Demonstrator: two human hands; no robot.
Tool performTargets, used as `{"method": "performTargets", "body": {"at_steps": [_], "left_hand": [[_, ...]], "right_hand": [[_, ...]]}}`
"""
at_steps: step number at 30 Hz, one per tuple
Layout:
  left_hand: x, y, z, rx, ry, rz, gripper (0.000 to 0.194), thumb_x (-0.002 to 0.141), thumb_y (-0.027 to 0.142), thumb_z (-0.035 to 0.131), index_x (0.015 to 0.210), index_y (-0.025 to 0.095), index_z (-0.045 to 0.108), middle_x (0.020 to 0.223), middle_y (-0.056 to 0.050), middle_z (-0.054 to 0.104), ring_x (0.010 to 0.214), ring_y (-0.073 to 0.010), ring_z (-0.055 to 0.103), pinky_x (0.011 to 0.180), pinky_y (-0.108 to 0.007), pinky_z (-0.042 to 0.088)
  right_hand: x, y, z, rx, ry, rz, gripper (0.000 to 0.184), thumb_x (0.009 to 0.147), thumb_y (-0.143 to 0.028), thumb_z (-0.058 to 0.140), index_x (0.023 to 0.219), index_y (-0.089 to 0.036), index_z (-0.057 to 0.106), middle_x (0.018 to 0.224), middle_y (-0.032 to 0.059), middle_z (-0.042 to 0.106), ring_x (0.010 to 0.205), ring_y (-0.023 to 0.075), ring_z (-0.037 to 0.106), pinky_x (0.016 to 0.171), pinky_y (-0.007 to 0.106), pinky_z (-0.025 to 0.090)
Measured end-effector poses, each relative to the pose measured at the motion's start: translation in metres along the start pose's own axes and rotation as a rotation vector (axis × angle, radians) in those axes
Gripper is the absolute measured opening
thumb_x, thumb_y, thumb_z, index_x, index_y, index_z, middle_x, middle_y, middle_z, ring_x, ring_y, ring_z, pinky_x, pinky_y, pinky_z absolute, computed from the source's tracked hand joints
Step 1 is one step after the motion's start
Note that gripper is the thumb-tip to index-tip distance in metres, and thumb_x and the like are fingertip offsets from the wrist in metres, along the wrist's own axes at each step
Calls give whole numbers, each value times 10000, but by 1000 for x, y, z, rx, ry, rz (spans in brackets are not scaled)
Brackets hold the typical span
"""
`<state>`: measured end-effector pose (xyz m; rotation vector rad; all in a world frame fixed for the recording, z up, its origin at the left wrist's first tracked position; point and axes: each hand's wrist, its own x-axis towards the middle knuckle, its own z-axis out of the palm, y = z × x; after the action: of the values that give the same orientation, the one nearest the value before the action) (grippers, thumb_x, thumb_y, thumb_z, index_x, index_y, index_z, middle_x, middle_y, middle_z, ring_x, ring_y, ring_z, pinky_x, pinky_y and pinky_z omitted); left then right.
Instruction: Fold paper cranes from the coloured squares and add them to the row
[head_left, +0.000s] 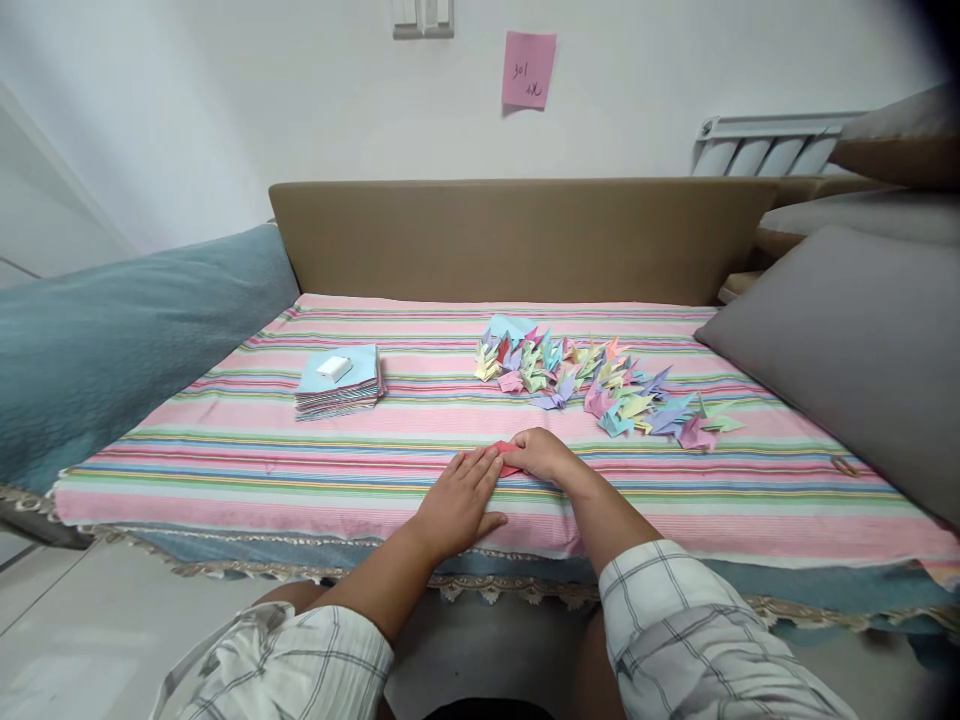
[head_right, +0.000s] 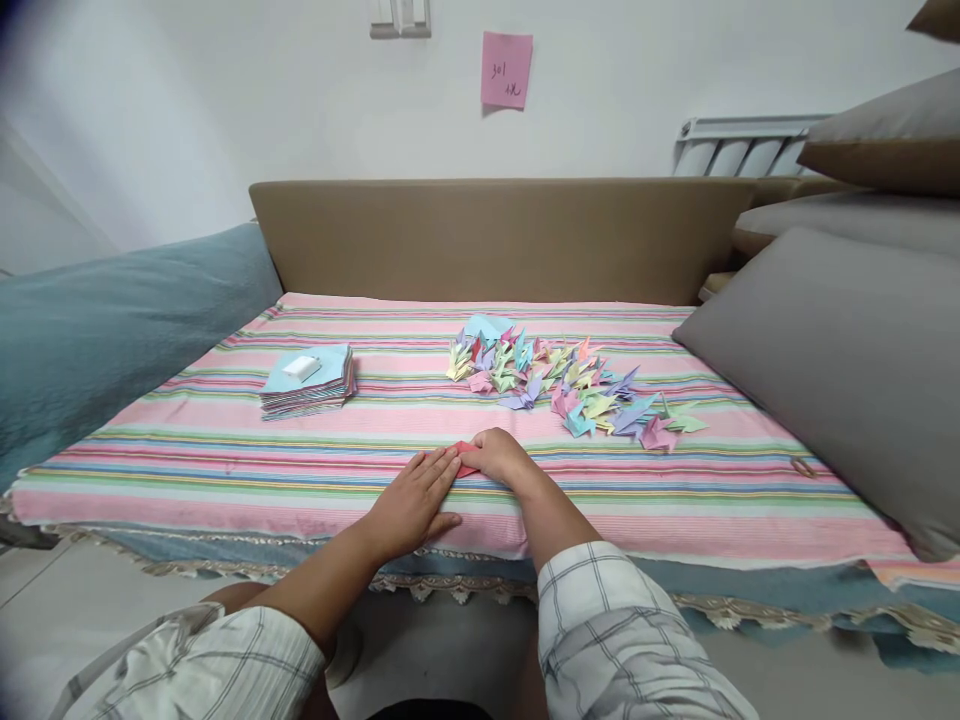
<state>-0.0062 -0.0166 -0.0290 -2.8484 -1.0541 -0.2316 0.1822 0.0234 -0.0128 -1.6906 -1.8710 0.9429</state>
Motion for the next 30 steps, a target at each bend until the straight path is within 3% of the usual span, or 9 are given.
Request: {"method": "performTargets", "body": {"at_steps": [3, 6, 9, 16, 19, 22, 25, 30], "left_hand": [[1, 0, 2, -8, 0, -3, 733, 816, 527, 482, 1383, 104, 292, 1447, -149, 290, 1335, -287, 261, 1083, -448, 206], [1, 0, 3, -18, 19, -1, 716, 813, 542, 478, 1378, 134, 314, 1440, -145, 309, 1333, -280, 268, 1080, -448, 208], [2, 0, 4, -15, 25, 2, 722, 800, 559, 487, 1373, 152, 326, 1439, -135, 318, 1330, -278, 271, 1081, -448, 196], [6, 0, 4, -13, 54, -6, 794, 750, 609, 515, 1383, 179, 304, 1443, -114, 322, 1293, -288, 309, 1079, -458, 166], [7, 0, 4, -18, 51, -7, 786, 750, 609, 514, 1384, 193, 304, 1435, -104, 343, 1280, -294, 318, 1073, -470, 165], [7, 0, 3, -31, 48, -12, 773, 753, 608, 510, 1382, 205, 309, 1429, -100, 354, 1277, -299, 317, 1069, -485, 160], [8, 0, 1, -60, 39, -21, 789, 741, 597, 534, 1387, 214, 295, 1424, -107, 360, 1274, -303, 319, 1062, -493, 165], [11, -4, -6, -209, 61, -55, 724, 716, 502, 617, 1340, 237, 363, 1374, -89, 435, 1224, -287, 389, 1033, -467, 231]], "right_hand": [[-1, 6, 0, 127, 16, 21, 225, 676, -376, 620, 707, -154, 602, 505, -51, 496, 481, 82, 437, 450, 201, 283], [-3, 12, -1, 265, 17, 82, 276, 689, -326, 648, 899, -162, 580, 555, -45, 555, 465, 86, 494, 444, 194, 342], [-5, 17, -2, 271, 76, 98, 261, 692, -273, 664, 904, -159, 564, 570, -42, 569, 470, 87, 520, 452, 193, 373], [-10, 16, -3, 81, 203, 31, 115, 747, -281, 570, 744, -171, 605, 641, -5, 613, 560, 115, 544, 544, 227, 388], [-14, 11, -4, -85, 322, -2, 116, 753, -270, 563, 794, -180, 624, 766, 32, 639, 690, 156, 567, 625, 262, 403], [-19, 6, -2, -229, 435, -200, 130, 766, -177, 541, 857, -180, 632, 888, 64, 639, 852, 185, 552, 767, 296, 398], [-24, 4, 5, -255, 324, -381, 167, 787, -123, 497, 843, -187, 640, 864, 54, 639, 859, 176, 549, 801, 289, 395], [-28, 12, 10, -179, 217, -369, 225, 733, -75, 507, 868, -183, 651, 878, 47, 624, 843, 159, 563, 784, 268, 419]]}}
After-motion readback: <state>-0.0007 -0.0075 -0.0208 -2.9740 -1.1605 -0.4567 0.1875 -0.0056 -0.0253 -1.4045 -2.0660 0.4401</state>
